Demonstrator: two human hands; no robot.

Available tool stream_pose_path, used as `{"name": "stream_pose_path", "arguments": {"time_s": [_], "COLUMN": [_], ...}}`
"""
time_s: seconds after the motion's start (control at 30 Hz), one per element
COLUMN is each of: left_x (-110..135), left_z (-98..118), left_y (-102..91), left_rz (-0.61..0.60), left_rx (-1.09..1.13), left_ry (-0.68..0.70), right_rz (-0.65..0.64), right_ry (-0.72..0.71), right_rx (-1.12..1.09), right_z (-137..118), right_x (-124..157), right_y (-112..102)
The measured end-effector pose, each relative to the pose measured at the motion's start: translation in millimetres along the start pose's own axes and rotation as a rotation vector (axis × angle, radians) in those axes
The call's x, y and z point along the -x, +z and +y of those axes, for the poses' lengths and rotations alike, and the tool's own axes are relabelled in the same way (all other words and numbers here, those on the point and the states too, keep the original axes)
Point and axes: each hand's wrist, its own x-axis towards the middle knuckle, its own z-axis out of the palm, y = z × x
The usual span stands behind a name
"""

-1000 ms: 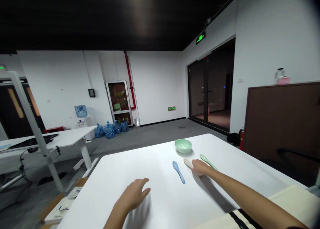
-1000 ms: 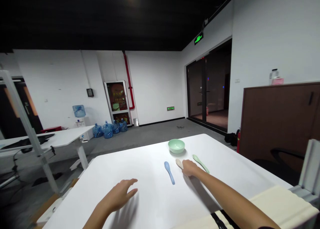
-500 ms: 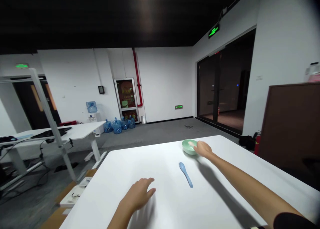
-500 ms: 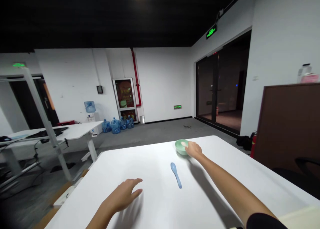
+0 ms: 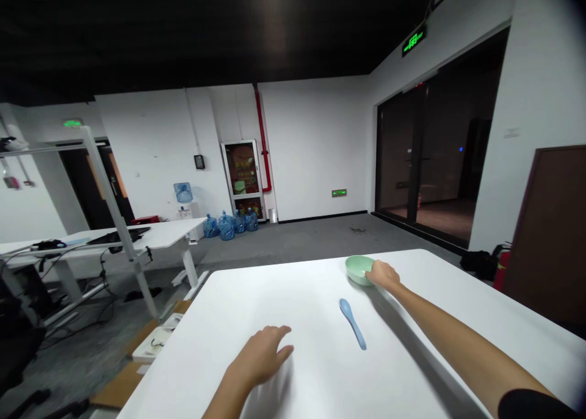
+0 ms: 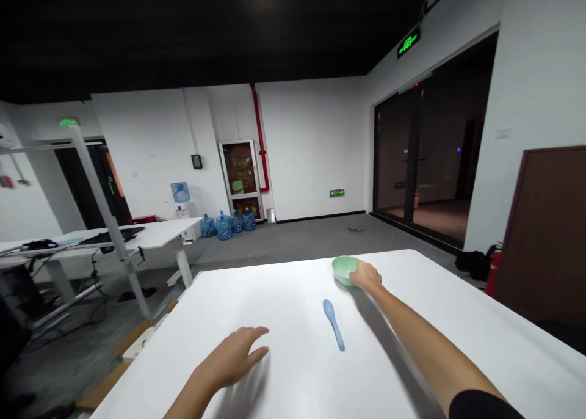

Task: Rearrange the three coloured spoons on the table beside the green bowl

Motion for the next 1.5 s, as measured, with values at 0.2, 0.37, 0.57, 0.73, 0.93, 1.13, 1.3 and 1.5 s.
{"name": "stream_pose_path", "arguments": {"time_s": [0.2, 0.37, 0.57, 0.73, 0.93, 1.13, 1.3, 1.5], "left_x": [0.5, 2.3, 3.2, 4.5, 8.1, 7.0, 6.7, 6.6], "left_z": [-1.1, 1.4, 3.1, 3.6, 7.6, 6.6, 4.5, 3.7], "left_y": [0.8, -1.3, -2.5, -2.5, -5.0, -3.9, -4.4, -3.5], "left_rz": [0.012, 0.003, 0.009, 0.002, 0.011, 0.019, -0.002, 0.005], "left_rx": [0.0, -0.005, -0.026, -0.049, -0.052, -0.044, -0.038, -0.045], "left_ry": [0.012, 0.0, 0.017, 0.037, 0.033, 0.03, 0.023, 0.03], "right_rz": [-0.021, 0.02, 0.061, -0.014, -0.093, -0.124, -0.121, -0.105], "right_ry": [0.021, -0.049, -0.184, -0.336, -0.324, -0.327, -0.333, -0.346], "right_rx": [0.016, 0.012, -0.044, -0.117, -0.057, -0.033, -0.037, -0.05], "right_z": [-1.9, -4.1, 9.8, 28.3, 43.7, 44.9, 44.5, 47.0], "right_x": [4.0, 30.2, 86.9, 122.9, 144.6, 149.4, 148.9, 147.3], "right_y": [-3.1, -26.9, -56.5, -61.5, -40.6, -33.9, -36.7, -33.9]}}
